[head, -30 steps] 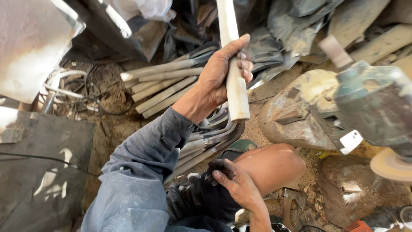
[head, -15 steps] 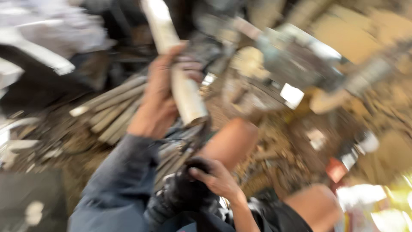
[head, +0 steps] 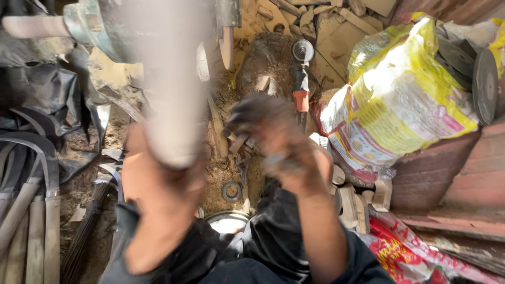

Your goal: The person shapes wooden handles using a bench grinder and an angle grinder, repeatedly rotating the wood against the wheels to smooth and taper the ends. The person handles multiple wooden handles and curved metal tools, placing finished pieces aside.

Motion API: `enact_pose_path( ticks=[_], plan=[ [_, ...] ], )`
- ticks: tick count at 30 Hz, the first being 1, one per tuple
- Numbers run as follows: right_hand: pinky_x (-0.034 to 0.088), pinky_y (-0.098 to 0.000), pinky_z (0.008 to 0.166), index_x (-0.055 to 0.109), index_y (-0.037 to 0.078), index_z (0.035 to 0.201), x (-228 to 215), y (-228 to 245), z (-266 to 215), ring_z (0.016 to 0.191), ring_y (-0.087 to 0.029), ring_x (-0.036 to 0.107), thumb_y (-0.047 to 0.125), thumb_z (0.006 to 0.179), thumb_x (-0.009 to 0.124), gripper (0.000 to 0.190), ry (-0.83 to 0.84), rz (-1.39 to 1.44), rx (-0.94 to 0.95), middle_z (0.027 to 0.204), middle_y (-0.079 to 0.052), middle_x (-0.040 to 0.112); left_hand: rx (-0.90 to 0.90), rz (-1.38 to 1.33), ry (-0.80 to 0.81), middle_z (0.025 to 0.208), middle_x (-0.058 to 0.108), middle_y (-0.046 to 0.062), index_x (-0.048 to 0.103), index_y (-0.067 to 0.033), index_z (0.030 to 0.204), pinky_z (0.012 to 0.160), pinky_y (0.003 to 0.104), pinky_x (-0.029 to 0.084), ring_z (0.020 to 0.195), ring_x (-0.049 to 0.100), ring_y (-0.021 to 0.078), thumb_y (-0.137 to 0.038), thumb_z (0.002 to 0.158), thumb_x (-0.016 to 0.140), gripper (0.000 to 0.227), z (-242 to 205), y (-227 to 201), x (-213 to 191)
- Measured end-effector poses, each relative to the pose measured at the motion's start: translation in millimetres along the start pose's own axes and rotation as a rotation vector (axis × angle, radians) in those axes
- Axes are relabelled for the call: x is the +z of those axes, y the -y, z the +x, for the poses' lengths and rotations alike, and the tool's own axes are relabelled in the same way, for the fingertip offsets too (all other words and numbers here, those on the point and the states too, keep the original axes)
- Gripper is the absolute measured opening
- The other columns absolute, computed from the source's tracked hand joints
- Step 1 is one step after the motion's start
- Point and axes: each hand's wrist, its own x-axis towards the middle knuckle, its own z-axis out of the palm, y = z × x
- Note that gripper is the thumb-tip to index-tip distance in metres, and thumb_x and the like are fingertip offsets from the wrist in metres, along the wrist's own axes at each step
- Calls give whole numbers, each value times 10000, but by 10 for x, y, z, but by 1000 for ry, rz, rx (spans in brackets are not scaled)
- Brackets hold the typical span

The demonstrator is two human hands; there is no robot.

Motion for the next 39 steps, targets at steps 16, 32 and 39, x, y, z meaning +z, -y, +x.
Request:
enact_pose_path(
  ticks=[16, 32, 39],
  plan=[
    [456, -341, 665, 495, 138, 718, -2555, -84, 874, 577, -153, 444, 281, 1037, 589, 363, -489, 709, 28, 626, 18, 436, 8, -416, 806, 1311, 638, 202, 513, -90, 1342, 1051, 485, 544, 1197, 668, 386, -395, 963, 672, 512, -419, 117, 1971],
    [475, -372, 681, 482, 138, 640, -3521, -1422, 1370, 577, -144, 495, 190, 966, 607, 354, -662, 869, 32, 593, 16, 477, -1085, -1676, 212, 1270, 689, 19, 702, -89, 1266, 942, 274, 556, 1160, 598, 111, -341, 887, 792, 464, 591, 1019, 3517],
    [467, -381, 615, 508, 133, 661, -3538, -1829, 1347, 539, -161, 496, 203, 889, 582, 250, -854, 959, 13, 557, 27, 475, -1146, -1630, 127, 1117, 751, 75, 698, 4, 1146, 822, 281, 652, 1054, 710, 172, -214, 875, 794, 361, 640, 1269, 3576]
  ],
)
